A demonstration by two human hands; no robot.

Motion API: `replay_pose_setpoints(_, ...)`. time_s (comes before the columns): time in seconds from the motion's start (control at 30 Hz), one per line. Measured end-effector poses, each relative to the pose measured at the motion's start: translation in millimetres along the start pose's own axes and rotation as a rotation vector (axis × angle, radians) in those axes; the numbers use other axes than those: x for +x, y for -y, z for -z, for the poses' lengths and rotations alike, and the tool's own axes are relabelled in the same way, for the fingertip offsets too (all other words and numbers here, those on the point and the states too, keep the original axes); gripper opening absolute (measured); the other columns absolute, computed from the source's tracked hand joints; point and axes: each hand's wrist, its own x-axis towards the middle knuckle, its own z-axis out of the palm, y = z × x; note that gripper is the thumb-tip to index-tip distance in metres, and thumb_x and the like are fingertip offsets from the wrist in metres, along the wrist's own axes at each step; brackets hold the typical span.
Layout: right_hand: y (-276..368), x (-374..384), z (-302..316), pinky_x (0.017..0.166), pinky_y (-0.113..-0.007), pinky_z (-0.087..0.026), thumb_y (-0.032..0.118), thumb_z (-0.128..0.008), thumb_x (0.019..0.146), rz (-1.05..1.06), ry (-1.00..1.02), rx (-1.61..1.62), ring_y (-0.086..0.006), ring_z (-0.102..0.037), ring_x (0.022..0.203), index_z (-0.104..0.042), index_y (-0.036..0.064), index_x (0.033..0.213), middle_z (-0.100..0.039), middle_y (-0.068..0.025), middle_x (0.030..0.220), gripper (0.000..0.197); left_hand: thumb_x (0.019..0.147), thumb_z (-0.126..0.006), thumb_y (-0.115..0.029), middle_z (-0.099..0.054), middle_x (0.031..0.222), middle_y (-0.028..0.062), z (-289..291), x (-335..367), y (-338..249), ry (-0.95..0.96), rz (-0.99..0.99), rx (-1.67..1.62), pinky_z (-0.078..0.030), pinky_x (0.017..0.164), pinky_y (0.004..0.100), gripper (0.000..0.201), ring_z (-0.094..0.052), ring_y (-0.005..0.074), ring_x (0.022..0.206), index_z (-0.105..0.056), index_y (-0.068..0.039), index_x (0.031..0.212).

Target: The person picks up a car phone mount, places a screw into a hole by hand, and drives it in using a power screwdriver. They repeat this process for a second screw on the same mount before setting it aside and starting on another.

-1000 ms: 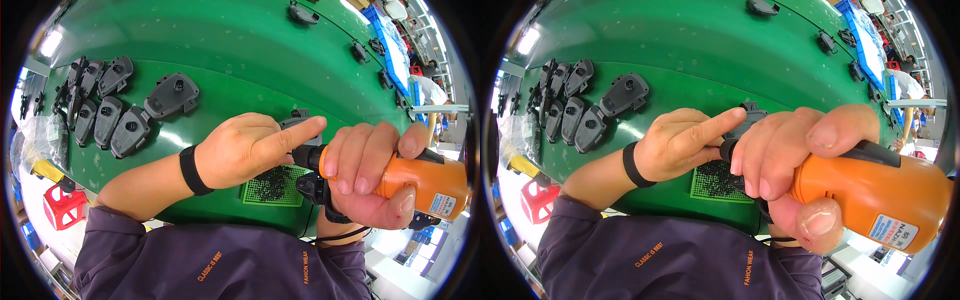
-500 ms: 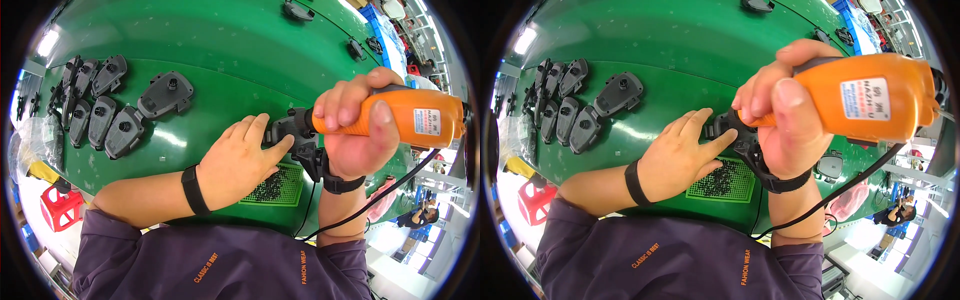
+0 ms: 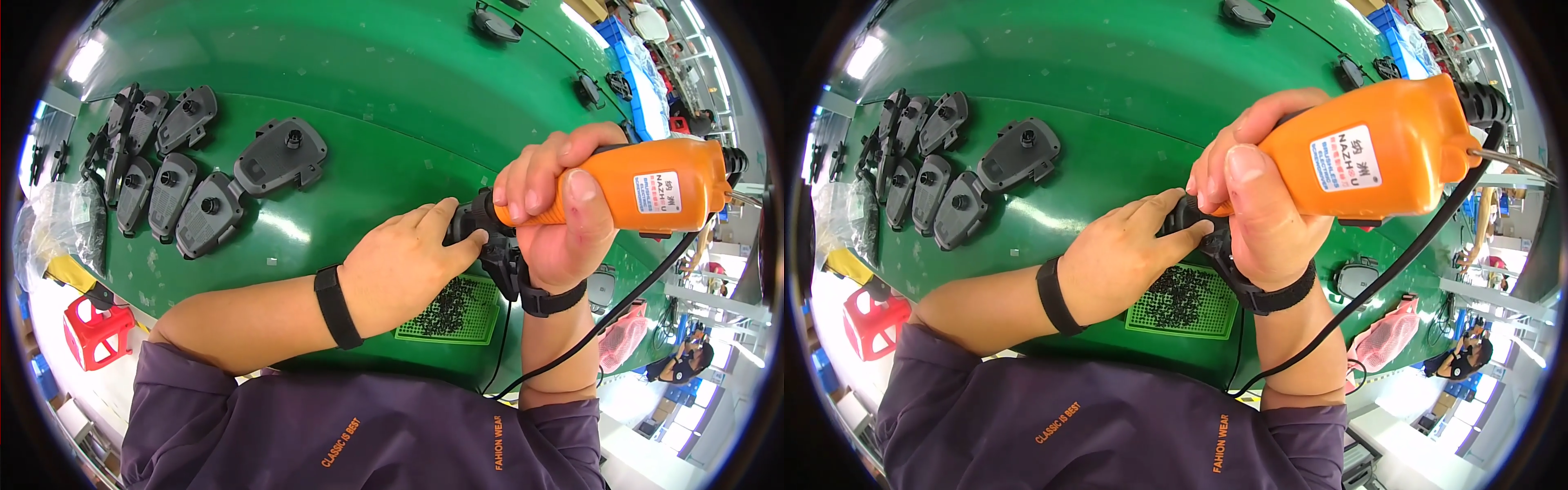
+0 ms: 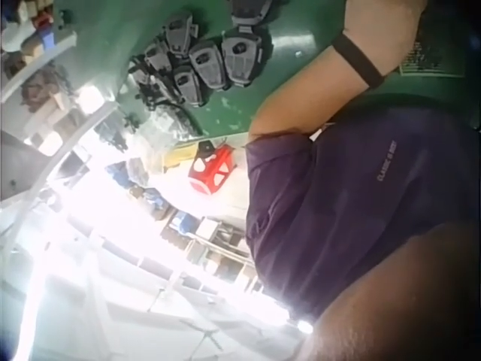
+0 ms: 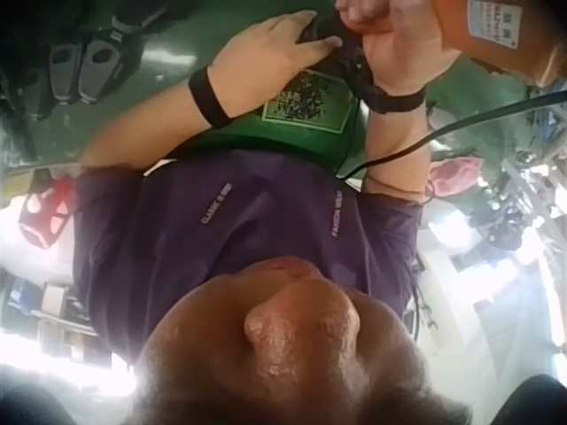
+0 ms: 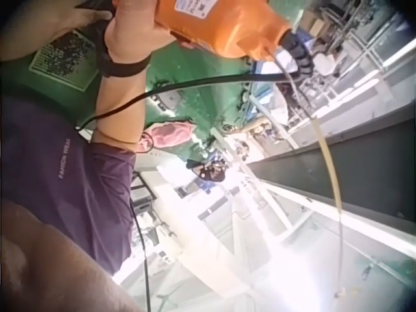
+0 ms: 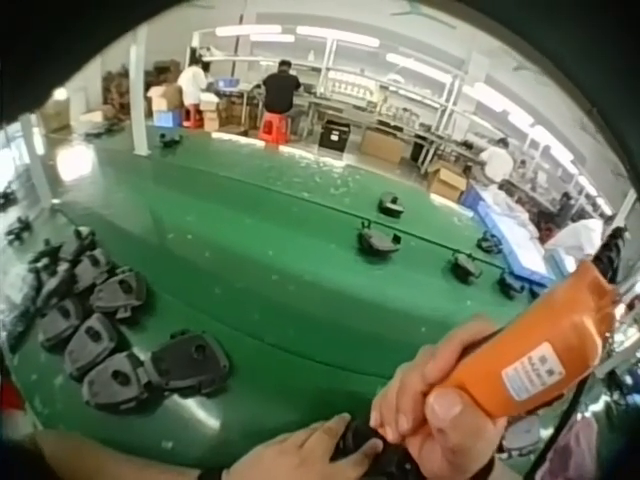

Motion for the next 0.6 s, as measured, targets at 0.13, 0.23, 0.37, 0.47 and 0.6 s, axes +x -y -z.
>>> replay_pose_setpoints(0.13, -2.5, -0.3, -0.7, 0.056, -0.032, -0.051, 0.014, -0.067, 0.092, 0.008, 0.031, 0.047, -0.0132, -0.053, 0.054, -0.048, 0.0035, 0.105, -0.053, -0.0047, 0.069, 0.025, 0.083, -0.066, -0.007, -0.062, 0.126, 0.0233, 0.4, -1.5, -0.3, 0.023, 0.032, -0.012, -0.059, 0.087, 0.0391, 0.044, -0.069, 0.0341, 0.098, -0.067, -0.014, 0.127)
replay_pose_setpoints(0.23, -3.8, -2.5, 3.8, 0.057, -0.033, -0.050, 0.018, -0.065, 0.094, 0.006, 0.069, 0.027, -0.0138, -0.052, 0.054, -0.047, 0.0059, 0.105, -0.052, -0.0040, 0.069, 0.024, 0.083, -0.066, -0.007, -0.061, 0.126, 0.0232, 1.4, -1.9, -2.1, 0.021, 0.032, -0.015, -0.058, 0.086, 0.0389, 0.044, -0.069, 0.0339, 0.097, -0.067, -0.014, 0.126)
replay_pose_setpoints(0.37, -4.5, -4.7, 4.1, 0.059, -0.033, -0.048, 0.025, -0.062, 0.098, -0.002, 0.078, -0.018, -0.0150, -0.050, 0.056, -0.048, 0.0092, 0.108, -0.051, -0.0027, 0.069, 0.023, 0.083, -0.067, -0.008, -0.061, 0.126, 0.0220, -0.9, -3.0, -1.7, 0.048, 0.047, -0.039, -0.058, 0.086, 0.0401, 0.044, -0.069, 0.0345, 0.097, -0.068, -0.014, 0.127)
replay_pose_setpoints(0.47, -1.7, -10.0, 3.0, 0.061, -0.033, -0.048, 0.024, -0.062, 0.097, -0.014, 0.017, -0.022, -0.0148, -0.050, 0.058, -0.049, 0.0090, 0.111, -0.051, -0.0025, 0.070, 0.024, 0.084, -0.068, -0.009, -0.062, 0.124, 0.0203, 0.0, 0.1, -1.1, 0.063, 0.049, -0.055, -0.057, 0.087, 0.0410, 0.043, -0.068, 0.0341, 0.099, -0.068, -0.015, 0.126)
replay_pose_setpoints(0.6, 57.1, -24.8, 11.5, 0.066, -0.036, -0.047, 0.023, -0.061, 0.097, 0.166, 0.053, 0.026, -0.0151, -0.049, 0.064, -0.049, 0.0094, 0.130, -0.051, -0.0015, 0.073, 0.038, 0.085, -0.069, -0.011, -0.062, 0.116, 0.0160, 19.2, 4.3, -11.2, 0.031, 0.009, -0.021, -0.053, 0.089, 0.0408, 0.039, -0.065, 0.0310, 0.100, -0.069, -0.015, 0.123)
